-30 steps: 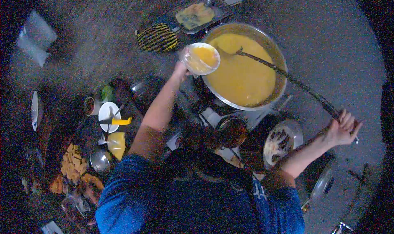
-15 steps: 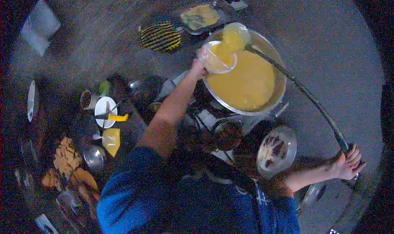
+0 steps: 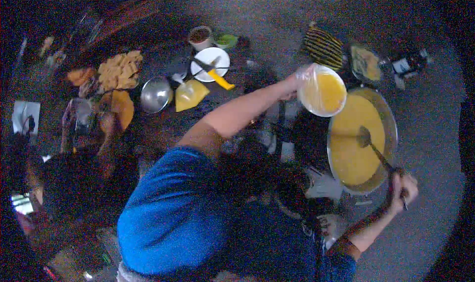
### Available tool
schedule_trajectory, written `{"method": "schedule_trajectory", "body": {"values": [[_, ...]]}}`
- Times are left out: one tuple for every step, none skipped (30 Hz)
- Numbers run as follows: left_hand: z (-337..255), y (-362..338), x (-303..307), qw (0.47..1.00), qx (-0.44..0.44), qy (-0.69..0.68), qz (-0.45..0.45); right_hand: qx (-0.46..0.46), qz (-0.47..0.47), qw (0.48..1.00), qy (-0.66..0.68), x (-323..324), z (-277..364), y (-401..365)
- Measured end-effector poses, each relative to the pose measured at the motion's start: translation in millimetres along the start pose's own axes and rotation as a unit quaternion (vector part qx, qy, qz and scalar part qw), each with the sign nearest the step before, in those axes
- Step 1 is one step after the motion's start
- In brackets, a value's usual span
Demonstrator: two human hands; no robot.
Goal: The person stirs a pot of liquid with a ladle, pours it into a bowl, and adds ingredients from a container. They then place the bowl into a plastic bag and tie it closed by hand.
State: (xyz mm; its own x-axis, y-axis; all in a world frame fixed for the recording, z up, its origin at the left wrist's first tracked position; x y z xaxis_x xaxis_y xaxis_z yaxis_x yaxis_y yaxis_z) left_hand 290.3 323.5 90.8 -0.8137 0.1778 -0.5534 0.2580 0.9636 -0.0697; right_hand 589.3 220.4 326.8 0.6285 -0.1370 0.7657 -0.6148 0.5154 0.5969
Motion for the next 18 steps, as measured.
{"method": "schedule_trajectory", "body": {"values": [[-10, -19, 25, 0.997, 0.011, 0.052, -0.052, -0.032, -0.011, 0.999, 0.012, -32, 1, 19], [-21, -41, 50, 0.989, 0.023, 0.104, -0.104, -0.063, -0.023, 0.997, 0.025, -63, 2, 38], [-33, -61, 74, 0.976, 0.037, 0.154, -0.149, -0.064, -0.088, 0.994, 0.024, -88, -3, 43], [-40, -79, 102, 0.969, 0.015, 0.18, -0.17, -0.189, -0.008, 0.981, 0.042, -128, -40, 33], [-38, -98, 138, 0.96, -0.007, 0.205, -0.189, -0.263, 0.04, 0.961, 0.07, -159, -67, 27], [-44, -119, 167, 0.95, -0.028, 0.23, -0.209, -0.336, 0.087, 0.933, 0.091, -189, -93, 19], [-52, -142, 189, 0.956, -0.021, 0.193, -0.219, -0.362, 0.101, 0.918, 0.123, -214, -103, 22], [-59, -166, 208, 0.962, -0.013, 0.156, -0.224, -0.391, 0.113, 0.9, 0.153, -239, -114, 20], [-68, -187, 227, 0.967, -0.006, 0.117, -0.227, -0.394, 0.083, 0.894, 0.196, -259, -130, 16], [-84, -208, 249, 0.957, -0.02, 0.139, -0.253, -0.407, 0.108, 0.898, 0.129, -266, -113, 37], [-101, -228, 271, 0.946, -0.034, 0.16, -0.28, -0.418, 0.133, 0.897, 0.06, -270, -96, 62], [-119, -247, 293, 0.933, -0.048, 0.181, -0.306, -0.427, 0.156, 0.891, -0.008, -279, -81, 86], [-126, -264, 320, 0.935, -0.041, 0.157, -0.316, -0.109, -0.044, 0.962, -0.246, -274, -28, 137], [-126, -281, 350, 0.936, -0.031, 0.134, -0.324, -0.083, -0.073, 0.971, -0.213, -293, -19, 159], [-124, -296, 378, 0.937, -0.022, 0.11, -0.331, -0.057, -0.102, 0.977, -0.18, -316, 26, 207], [-136, -313, 388, 0.925, -0.016, 0.127, -0.357, -0.017, -0.122, 0.976, -0.181, -355, 61, 241], [-148, -329, 397, 0.913, -0.009, 0.144, -0.382, -0.001, -0.113, 0.981, -0.158, -396, 104, 274], [-163, -341, 399, 0.909, 0.035, 0.116, -0.399, 0.007, -0.101, 0.989, -0.108, -448, 127, 295]]}}
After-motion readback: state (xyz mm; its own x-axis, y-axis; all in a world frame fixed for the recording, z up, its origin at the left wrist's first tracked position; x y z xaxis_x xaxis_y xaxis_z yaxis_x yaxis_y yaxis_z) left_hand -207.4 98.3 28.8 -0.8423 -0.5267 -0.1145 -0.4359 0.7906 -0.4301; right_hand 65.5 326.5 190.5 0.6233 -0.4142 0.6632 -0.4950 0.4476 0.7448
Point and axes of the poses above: each hand's wrist, its own y-axis towards the middle knuckle, its own x-axis out of the back of the hand, z = x × y, the point moved 8 cm from there along y, towards the middle knuckle, and after that the axes turned 4 degrees about x, right-handed, at the moved point
